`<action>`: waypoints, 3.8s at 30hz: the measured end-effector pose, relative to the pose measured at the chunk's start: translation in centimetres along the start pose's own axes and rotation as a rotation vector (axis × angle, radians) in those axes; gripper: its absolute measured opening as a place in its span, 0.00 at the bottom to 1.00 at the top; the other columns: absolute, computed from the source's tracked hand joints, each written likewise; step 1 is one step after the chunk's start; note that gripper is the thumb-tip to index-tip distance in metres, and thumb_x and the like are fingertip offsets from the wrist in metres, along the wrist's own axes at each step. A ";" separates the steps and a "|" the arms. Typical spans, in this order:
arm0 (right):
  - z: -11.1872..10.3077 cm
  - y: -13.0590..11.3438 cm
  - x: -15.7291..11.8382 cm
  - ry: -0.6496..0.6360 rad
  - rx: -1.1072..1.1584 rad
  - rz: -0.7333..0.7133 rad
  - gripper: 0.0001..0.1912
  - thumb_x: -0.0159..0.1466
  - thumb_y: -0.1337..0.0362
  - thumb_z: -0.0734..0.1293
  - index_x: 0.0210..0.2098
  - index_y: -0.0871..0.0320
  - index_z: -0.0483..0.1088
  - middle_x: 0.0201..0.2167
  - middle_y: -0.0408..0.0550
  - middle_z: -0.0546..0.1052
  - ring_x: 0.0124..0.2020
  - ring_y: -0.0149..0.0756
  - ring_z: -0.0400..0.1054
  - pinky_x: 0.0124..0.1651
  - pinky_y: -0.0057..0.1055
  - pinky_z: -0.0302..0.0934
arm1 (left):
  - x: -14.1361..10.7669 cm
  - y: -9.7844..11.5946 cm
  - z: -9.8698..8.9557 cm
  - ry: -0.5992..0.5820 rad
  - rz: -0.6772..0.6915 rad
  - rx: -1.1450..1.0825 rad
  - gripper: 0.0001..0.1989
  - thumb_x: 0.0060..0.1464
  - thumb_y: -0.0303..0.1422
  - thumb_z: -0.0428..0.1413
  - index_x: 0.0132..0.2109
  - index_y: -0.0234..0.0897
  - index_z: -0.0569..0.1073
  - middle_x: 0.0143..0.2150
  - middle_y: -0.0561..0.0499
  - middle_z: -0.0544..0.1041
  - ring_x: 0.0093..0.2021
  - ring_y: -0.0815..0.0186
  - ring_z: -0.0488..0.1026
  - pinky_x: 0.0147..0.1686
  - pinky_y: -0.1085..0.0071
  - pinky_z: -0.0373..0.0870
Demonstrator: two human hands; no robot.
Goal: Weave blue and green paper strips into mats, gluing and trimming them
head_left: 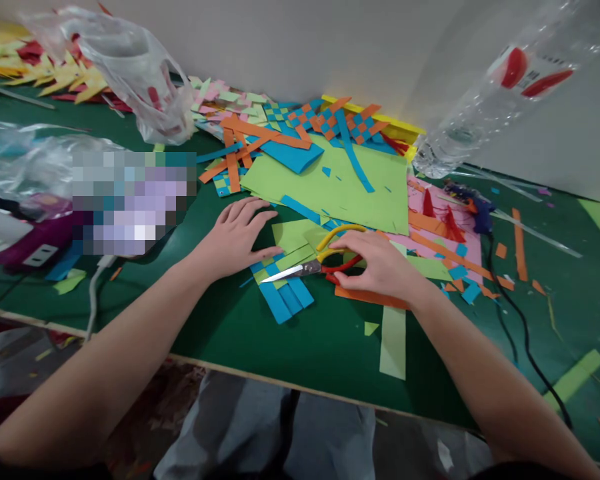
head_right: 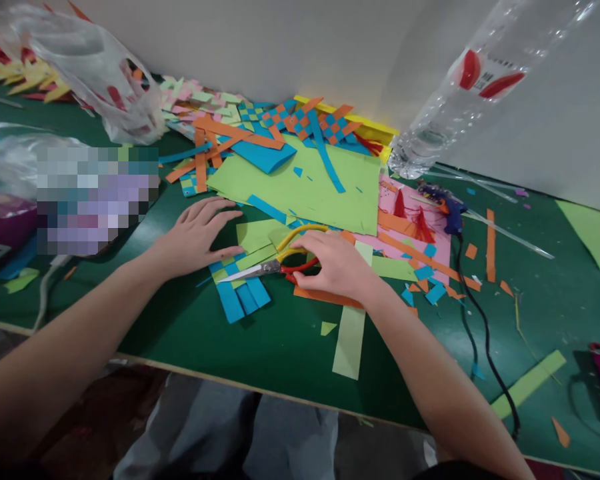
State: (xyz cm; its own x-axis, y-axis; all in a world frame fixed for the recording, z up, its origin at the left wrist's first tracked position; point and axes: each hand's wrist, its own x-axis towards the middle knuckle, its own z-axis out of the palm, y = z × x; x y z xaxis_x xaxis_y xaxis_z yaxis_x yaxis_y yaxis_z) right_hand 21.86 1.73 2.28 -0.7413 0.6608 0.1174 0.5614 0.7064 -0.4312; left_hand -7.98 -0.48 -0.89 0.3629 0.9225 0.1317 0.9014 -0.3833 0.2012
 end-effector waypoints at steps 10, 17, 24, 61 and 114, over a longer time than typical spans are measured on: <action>-0.5 0.6 -0.7 -0.075 0.049 -0.004 0.19 0.57 0.60 0.69 0.48 0.52 0.69 0.46 0.46 0.77 0.45 0.43 0.70 0.49 0.40 0.61 | 0.0 -0.1 0.1 -0.003 -0.002 0.000 0.36 0.59 0.58 0.45 0.65 0.41 0.60 0.68 0.40 0.59 0.70 0.47 0.51 0.66 0.46 0.51; -1.3 1.0 -1.2 -0.118 0.065 -0.029 0.18 0.56 0.61 0.69 0.46 0.54 0.70 0.46 0.46 0.77 0.44 0.40 0.70 0.49 0.38 0.60 | 0.0 -0.1 0.1 -0.003 -0.003 0.016 0.36 0.59 0.58 0.45 0.65 0.42 0.60 0.68 0.41 0.59 0.69 0.48 0.51 0.66 0.47 0.50; -2.1 0.8 -1.6 -0.244 0.131 0.005 0.18 0.55 0.61 0.69 0.46 0.53 0.72 0.45 0.46 0.77 0.44 0.40 0.70 0.46 0.35 0.63 | -0.1 -0.2 0.3 0.013 0.015 0.045 0.35 0.60 0.56 0.46 0.65 0.38 0.60 0.67 0.40 0.60 0.69 0.48 0.52 0.66 0.48 0.51; -3.1 1.5 -5.1 0.363 -0.030 0.406 0.22 0.59 0.51 0.69 0.50 0.54 0.72 0.47 0.52 0.78 0.44 0.45 0.74 0.44 0.41 0.69 | 0.0 -0.1 -0.9 0.142 0.003 -0.034 0.23 0.65 0.43 0.45 0.62 0.38 0.62 0.63 0.41 0.64 0.66 0.50 0.56 0.65 0.49 0.55; -8.7 11.6 -8.0 0.528 -0.371 1.259 0.24 0.69 0.62 0.52 0.54 0.73 0.65 0.48 0.75 0.73 0.51 0.53 0.70 0.45 0.41 0.56 | -1.7 1.6 -1.0 0.099 0.178 -0.069 0.11 0.63 0.37 0.49 0.41 0.44 0.77 0.54 0.48 0.75 0.64 0.54 0.63 0.65 0.48 0.55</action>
State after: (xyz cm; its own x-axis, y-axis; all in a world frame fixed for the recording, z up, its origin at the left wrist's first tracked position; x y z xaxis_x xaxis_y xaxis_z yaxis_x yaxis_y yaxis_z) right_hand 37.48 6.89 4.09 0.4966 0.8475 0.1877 0.8586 -0.4477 -0.2498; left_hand -7.37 -2.69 0.20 0.4866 0.8324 0.2652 0.8059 -0.5449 0.2316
